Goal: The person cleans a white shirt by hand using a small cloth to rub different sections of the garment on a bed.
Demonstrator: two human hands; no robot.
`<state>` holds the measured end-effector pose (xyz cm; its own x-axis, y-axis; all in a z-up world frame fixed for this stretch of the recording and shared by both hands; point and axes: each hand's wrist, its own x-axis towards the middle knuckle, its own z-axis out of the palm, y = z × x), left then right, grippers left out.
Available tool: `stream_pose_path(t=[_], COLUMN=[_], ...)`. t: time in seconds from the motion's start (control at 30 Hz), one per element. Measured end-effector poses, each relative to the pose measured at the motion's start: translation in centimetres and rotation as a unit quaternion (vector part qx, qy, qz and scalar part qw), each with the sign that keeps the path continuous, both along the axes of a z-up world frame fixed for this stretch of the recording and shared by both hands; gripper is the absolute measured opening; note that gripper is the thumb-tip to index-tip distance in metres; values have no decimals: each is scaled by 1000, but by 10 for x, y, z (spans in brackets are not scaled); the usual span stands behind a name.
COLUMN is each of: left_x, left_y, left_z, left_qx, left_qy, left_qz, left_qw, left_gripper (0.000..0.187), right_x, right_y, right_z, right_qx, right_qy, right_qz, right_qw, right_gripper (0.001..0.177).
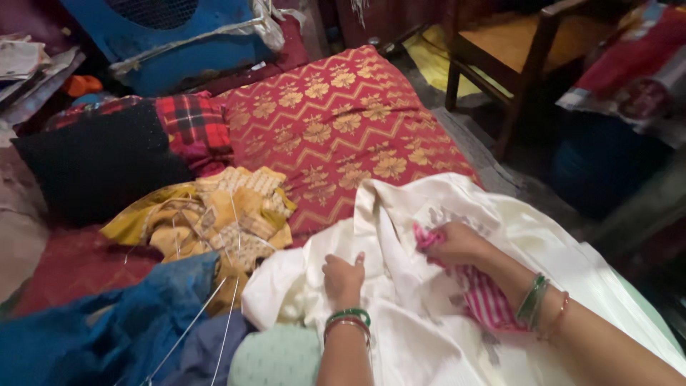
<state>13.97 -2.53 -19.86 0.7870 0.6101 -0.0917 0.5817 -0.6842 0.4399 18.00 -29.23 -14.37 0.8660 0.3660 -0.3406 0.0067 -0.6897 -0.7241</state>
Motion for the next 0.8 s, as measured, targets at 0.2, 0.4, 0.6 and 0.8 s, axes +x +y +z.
stream_pose_path(t=[0.2,0.4,0.6,0.8], left_x=[35,138,192,157], left_y=[5,56,43,26], left_z=[-4,-5,88,31], left_qx=[31,-128,-187,-91], left_qy=[86,-182,-375,-93], left_qz=[-142,51,-16,-232], left_qw=[986,974,908,964], left_gripper=[49,29,30,57], right_x=[113,182,205,141], right_y=[35,41,50,72], right_z=[-96,-108,30,-6], right_qx=[-27,137,299,29], right_qy=[-66,-93,-328,-180], right_qz=[-250,-332,-388,-171], right_qw=[966,929,808,968], right_gripper=[85,40,26,51])
